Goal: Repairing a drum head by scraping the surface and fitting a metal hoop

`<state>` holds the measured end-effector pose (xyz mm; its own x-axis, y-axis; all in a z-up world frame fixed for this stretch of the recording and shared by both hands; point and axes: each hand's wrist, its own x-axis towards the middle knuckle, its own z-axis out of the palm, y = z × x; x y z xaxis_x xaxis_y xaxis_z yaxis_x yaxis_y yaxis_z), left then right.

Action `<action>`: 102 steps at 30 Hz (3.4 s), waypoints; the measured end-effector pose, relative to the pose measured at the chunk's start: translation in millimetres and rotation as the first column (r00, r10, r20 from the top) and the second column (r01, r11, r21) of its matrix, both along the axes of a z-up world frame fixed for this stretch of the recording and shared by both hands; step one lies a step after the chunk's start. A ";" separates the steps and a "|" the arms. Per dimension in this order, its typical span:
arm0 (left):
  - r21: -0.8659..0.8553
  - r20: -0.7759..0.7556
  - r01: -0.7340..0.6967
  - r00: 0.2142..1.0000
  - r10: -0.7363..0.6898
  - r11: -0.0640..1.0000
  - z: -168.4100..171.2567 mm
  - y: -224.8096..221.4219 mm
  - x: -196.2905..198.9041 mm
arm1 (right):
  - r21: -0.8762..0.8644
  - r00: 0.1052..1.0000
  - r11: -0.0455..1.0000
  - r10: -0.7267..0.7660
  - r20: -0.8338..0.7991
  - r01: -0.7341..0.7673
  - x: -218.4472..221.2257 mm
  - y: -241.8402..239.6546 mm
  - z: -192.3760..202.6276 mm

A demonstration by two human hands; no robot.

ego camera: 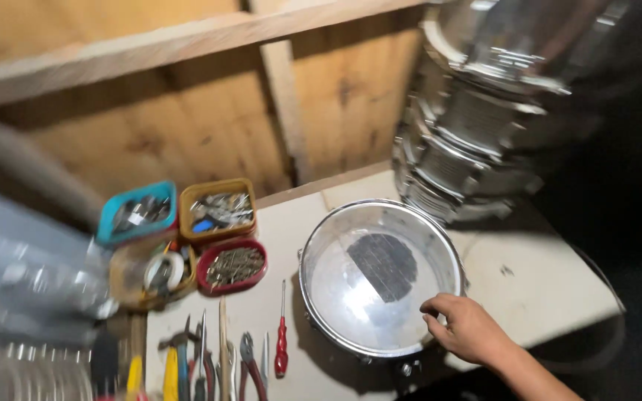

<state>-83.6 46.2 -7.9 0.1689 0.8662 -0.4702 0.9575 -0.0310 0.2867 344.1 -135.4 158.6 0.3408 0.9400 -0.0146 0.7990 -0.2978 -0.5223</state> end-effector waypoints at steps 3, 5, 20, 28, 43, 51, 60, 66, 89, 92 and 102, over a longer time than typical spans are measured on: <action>-0.015 -0.027 0.164 0.986 -0.164 0.986 58.5 35.5 17.5 | 0.106 0.985 0.982 -0.150 -0.086 0.159 -49.3 -28.9 -4.0; -0.030 -0.032 0.249 0.968 -0.250 0.968 99.4 27.2 41.8 | 0.148 0.962 0.958 -0.222 -0.161 0.246 -88.4 -43.3 -6.0; -0.265 0.788 0.615 0.582 -0.200 0.742 166.6 -50.6 162.9 | 0.210 0.829 0.904 -0.220 -0.515 0.371 -165.5 -66.7 -5.9; 0.492 0.125 0.843 0.180 -0.976 0.219 111.4 39.9 143.7 | -0.009 0.864 0.884 -0.459 -0.206 0.467 -50.0 -76.3 -9.8; 0.812 0.098 0.470 0.476 -0.874 0.347 83.0 -55.2 160.0 | 0.226 0.949 0.922 0.303 0.091 -0.316 106.3 -16.4 -13.1; 0.879 0.082 0.357 0.538 -0.839 0.315 81.5 -85.2 256.2 | 0.229 0.997 0.973 -0.013 -0.079 0.031 79.4 -42.9 22.3; 0.450 0.036 0.647 0.675 -0.737 0.615 140.8 -30.9 200.3 | 0.113 0.901 0.940 -0.269 -0.341 0.323 17.6 -63.7 -27.4; 0.797 0.170 0.339 0.669 -0.724 0.500 104.4 -6.3 153.8 | 0.157 0.980 0.974 -0.142 -0.137 0.163 23.9 -48.4 -57.7; 0.821 0.120 0.294 0.748 -0.652 0.489 95.6 -43.4 147.1 | -0.068 0.837 0.848 0.530 0.135 -0.525 54.4 -8.8 -1.4; 0.842 0.096 0.281 0.763 -0.639 0.461 89.3 -42.9 147.8 | -0.035 0.834 0.845 0.533 0.144 -0.534 63.1 -8.1 -15.6; 0.898 0.014 0.270 0.772 -0.635 0.348 103.4 -60.1 183.2 | 0.160 0.952 0.963 -0.174 -0.252 0.218 90.6 -50.0 -58.3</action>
